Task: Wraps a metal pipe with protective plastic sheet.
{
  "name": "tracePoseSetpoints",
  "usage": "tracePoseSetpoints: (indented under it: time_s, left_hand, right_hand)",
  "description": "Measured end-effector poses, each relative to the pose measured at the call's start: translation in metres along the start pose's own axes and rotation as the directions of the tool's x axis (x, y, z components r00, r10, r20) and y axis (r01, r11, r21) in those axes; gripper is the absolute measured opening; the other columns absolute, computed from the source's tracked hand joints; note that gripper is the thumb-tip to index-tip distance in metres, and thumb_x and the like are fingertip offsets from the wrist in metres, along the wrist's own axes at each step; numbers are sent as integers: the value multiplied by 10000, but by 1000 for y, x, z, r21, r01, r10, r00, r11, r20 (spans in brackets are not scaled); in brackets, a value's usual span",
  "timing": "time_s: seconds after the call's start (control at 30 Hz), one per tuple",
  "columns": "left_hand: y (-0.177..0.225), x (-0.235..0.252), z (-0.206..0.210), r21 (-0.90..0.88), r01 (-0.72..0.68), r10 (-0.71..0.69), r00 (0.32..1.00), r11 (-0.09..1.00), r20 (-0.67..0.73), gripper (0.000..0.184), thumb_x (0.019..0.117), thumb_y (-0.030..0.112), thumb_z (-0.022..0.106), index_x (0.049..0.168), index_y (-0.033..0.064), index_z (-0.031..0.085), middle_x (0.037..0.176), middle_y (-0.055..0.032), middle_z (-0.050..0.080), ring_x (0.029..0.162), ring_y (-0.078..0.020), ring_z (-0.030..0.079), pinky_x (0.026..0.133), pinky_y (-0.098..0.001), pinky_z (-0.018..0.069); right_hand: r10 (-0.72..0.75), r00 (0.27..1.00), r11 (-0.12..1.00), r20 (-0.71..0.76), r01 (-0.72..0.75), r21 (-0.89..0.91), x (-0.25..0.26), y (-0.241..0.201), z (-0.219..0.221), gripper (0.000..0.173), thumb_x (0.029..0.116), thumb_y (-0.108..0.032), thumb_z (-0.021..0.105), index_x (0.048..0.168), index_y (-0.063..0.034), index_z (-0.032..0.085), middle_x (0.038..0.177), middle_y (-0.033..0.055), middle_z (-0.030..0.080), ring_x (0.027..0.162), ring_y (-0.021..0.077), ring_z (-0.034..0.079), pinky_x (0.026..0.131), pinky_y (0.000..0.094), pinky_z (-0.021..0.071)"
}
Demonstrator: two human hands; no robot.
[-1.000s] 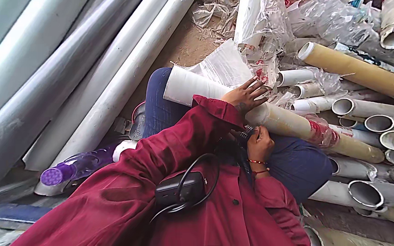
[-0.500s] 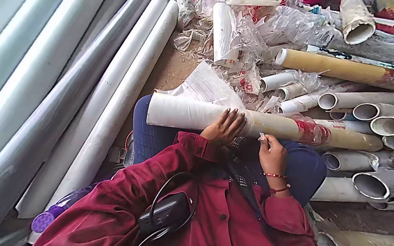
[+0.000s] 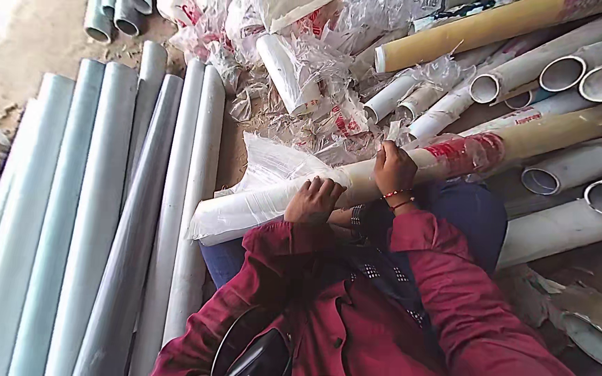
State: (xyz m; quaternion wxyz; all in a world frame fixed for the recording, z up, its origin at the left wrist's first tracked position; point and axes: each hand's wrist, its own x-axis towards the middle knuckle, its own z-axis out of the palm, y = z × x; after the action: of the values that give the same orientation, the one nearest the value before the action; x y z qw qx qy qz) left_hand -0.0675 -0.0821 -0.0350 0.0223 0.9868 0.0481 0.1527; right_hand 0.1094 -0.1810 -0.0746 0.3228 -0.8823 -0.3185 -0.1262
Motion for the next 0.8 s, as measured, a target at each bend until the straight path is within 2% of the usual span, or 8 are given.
tracePoseSetpoints:
  time_s: [0.1,0.17,0.3,0.47,0.57,0.67,0.73,0.8]
  left_hand:
    - [2,-25,13,64,-37,34,998,997,48,526,1021,421,547,1360,34,654,1416,-207,620,1281,-452,604,1044,-607,475]
    - [1,-37,26,162,-40,38,999,986,21,493,1054,345,516,1455,65,578,1520,-184,535,1376,-434,526,1100,-609,416]
    - [4,-33,31,242,-9,33,995,970,-96,354,1021,185,563,1342,108,690,1428,-129,633,1273,-396,627,1034,-542,499]
    - [9,-27,26,273,29,-12,998,961,-64,363,964,82,576,1284,141,735,1359,-110,684,1203,-397,675,982,-518,537]
    - [14,-16,25,169,182,-147,969,969,-201,271,942,94,604,1116,132,809,1215,-56,759,1128,-329,727,955,-473,566]
    - [22,-3,13,-51,373,-373,894,927,-249,184,956,122,645,975,51,814,1038,-93,798,1023,-298,768,913,-476,592]
    - [26,5,0,-171,475,-500,850,863,-164,172,970,126,653,967,46,805,1025,-103,798,1023,-311,766,915,-533,582]
    - [25,12,-25,-270,569,-561,820,777,114,205,1009,172,632,1057,68,801,1107,-127,781,1093,-375,732,920,-643,520]
  right_hand:
    - [-2,999,1000,43,1,13,2,0,-1,240,1005,-39,505,1055,87,703,921,266,730,884,445,725,751,556,546]
    - [9,997,1000,82,-10,3,3,-2,-2,250,1016,-53,500,1077,80,703,979,272,727,947,456,711,799,567,535]
    - [29,989,1000,146,-27,-16,6,-4,-2,261,1022,-68,502,1102,82,699,1047,282,718,1020,470,687,868,583,507]
    - [101,971,994,215,-87,-71,6,-13,-10,245,1036,-70,487,1044,79,682,871,261,726,863,435,733,820,573,527]
    - [110,973,991,202,-91,-99,6,-17,-10,247,1046,-70,469,1034,78,667,845,261,722,818,438,734,787,569,533]
    - [91,979,992,182,-73,-104,3,-16,-8,254,1045,-71,470,1074,86,667,846,266,722,809,448,733,782,582,536]
    - [88,980,993,178,-71,-96,3,-13,-8,269,1056,-85,465,1113,78,671,858,265,727,822,451,733,786,588,537]
    - [90,982,993,166,-77,-85,2,-13,-9,289,1060,-97,461,1140,67,685,848,267,728,812,465,731,745,602,536]
